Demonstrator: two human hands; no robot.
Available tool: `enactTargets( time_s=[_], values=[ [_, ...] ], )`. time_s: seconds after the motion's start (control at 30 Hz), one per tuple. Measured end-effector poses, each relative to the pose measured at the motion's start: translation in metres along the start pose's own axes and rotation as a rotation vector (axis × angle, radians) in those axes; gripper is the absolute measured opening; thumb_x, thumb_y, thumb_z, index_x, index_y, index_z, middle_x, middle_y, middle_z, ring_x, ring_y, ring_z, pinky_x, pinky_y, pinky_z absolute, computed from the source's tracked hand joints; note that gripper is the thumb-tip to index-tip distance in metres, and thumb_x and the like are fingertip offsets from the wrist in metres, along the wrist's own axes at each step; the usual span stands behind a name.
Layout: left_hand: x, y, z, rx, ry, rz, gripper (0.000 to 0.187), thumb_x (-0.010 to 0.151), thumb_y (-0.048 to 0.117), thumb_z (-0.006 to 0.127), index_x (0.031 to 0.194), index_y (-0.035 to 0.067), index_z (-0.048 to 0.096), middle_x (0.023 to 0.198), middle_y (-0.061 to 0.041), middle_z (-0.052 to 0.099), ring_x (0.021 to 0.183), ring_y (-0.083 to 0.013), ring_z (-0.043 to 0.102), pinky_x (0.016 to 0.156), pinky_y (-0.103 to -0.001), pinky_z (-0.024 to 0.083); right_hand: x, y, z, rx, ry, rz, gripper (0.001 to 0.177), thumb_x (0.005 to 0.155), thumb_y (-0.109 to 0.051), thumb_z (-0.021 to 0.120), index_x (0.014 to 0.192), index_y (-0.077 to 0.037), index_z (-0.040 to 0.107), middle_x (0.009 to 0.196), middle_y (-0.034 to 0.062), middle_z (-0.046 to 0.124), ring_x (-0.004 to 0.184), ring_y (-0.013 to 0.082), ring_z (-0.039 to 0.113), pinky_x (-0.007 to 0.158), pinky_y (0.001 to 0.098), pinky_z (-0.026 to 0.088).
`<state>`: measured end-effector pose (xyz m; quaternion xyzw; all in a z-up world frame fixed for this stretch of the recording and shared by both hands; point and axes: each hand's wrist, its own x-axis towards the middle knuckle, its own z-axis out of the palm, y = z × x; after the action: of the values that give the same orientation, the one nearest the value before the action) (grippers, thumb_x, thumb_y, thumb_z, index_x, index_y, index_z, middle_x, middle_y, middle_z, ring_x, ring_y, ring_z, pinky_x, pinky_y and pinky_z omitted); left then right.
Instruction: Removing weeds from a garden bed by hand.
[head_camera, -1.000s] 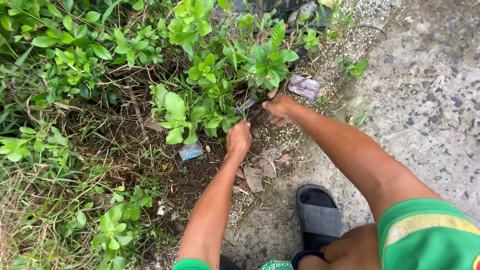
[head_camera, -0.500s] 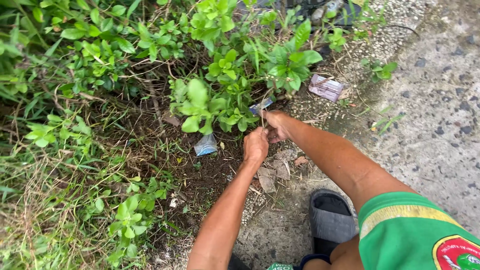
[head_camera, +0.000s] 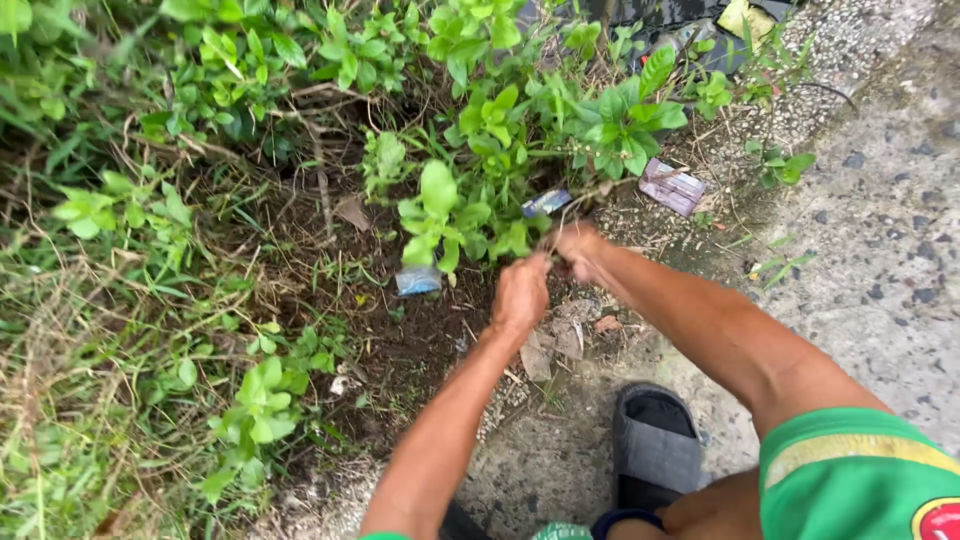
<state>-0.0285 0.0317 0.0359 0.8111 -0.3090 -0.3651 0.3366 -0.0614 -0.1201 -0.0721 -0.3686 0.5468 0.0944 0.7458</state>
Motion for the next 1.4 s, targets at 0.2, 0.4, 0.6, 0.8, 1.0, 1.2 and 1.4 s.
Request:
enactTargets(
  time_s=[0.2,0.4,0.6,0.8,1.0,1.2,1.4],
  values=[
    [-0.012,0.023,-0.045,0.020,0.023,0.326,0.026,0.106,0.008,0.044,0.101,0.003,0.070,0.089,-0.018,0.067,0.084,-0.0327,0.070,0.075,-0.044,0.058,-0.111,-0.053,0.032,0.105,-0.034,-0.086,0.014,0.098,-0.004,0.056,0.110,0.001,0.061,0.098,0.0109,0.055,0.089,0.0236,0.055,0.076,0.0292,0.054],
    [-0.045,0.084,-0.154,0.126,0.254,0.552,0.021,0.106,0.003,0.046,0.102,0.000,0.066,0.089,-0.023,0.069,0.084,-0.0348,0.072,0.077,-0.046,0.063,-0.226,-0.130,0.104,-0.098,-0.235,-0.523,0.011,0.098,-0.013,0.067,0.100,-0.002,0.070,0.091,0.0123,0.065,0.091,0.0272,0.066,0.079,0.0359,0.062],
    [-0.063,0.064,-0.250,0.139,0.491,0.557,0.021,0.104,0.016,0.054,0.111,0.003,0.069,0.110,-0.024,0.071,0.108,-0.0443,0.068,0.090,-0.054,0.057,-0.268,-0.170,0.197,-0.210,-0.220,-0.618,0.010,0.098,-0.016,0.065,0.099,-0.008,0.069,0.084,0.0056,0.070,0.067,0.0182,0.066,0.075,0.0434,0.057],
    [-0.139,0.058,-0.337,0.007,0.690,0.394,0.026,0.108,0.026,0.047,0.119,0.013,0.066,0.110,-0.019,0.067,0.109,-0.0416,0.067,0.093,-0.059,0.056,-0.319,-0.170,0.312,-0.344,-0.235,-0.692,0.013,0.098,-0.024,0.062,0.105,-0.015,0.069,0.082,-0.0016,0.068,0.060,0.0095,0.061,0.067,0.0386,0.060],
    [-0.199,0.033,-0.424,-0.094,0.694,0.167,0.013,0.107,0.021,0.046,0.108,0.014,0.057,0.103,-0.002,0.058,0.089,-0.0150,0.062,0.080,-0.034,0.065,-0.415,-0.140,0.437,-0.310,-0.235,-0.594,0.018,0.107,-0.012,0.050,0.096,-0.012,0.064,0.086,0.0018,0.063,0.067,0.0122,0.053,0.069,0.0281,0.052],
    [-0.269,-0.035,-0.497,0.071,0.946,0.083,0.015,0.107,0.015,0.048,0.102,0.012,0.063,0.100,-0.004,0.063,0.086,-0.0186,0.060,0.077,-0.039,0.058,-0.426,-0.106,0.546,-0.538,-0.408,-0.645,0.023,0.108,-0.017,0.057,0.089,-0.014,0.069,0.074,-0.0005,0.063,0.062,0.0101,0.055,0.059,0.0270,0.052],
    [-0.261,-0.172,-0.528,0.527,1.611,-0.162,0.019,0.103,0.014,0.052,0.110,0.016,0.070,0.096,-0.005,0.071,0.083,-0.0239,0.050,0.070,-0.037,0.037,-0.442,-0.054,0.603,-0.629,-0.503,-0.511,0.020,0.107,-0.012,0.054,0.116,-0.003,0.069,0.085,0.0112,0.074,0.061,0.0177,0.064,0.065,0.0340,0.057]
  ],
)
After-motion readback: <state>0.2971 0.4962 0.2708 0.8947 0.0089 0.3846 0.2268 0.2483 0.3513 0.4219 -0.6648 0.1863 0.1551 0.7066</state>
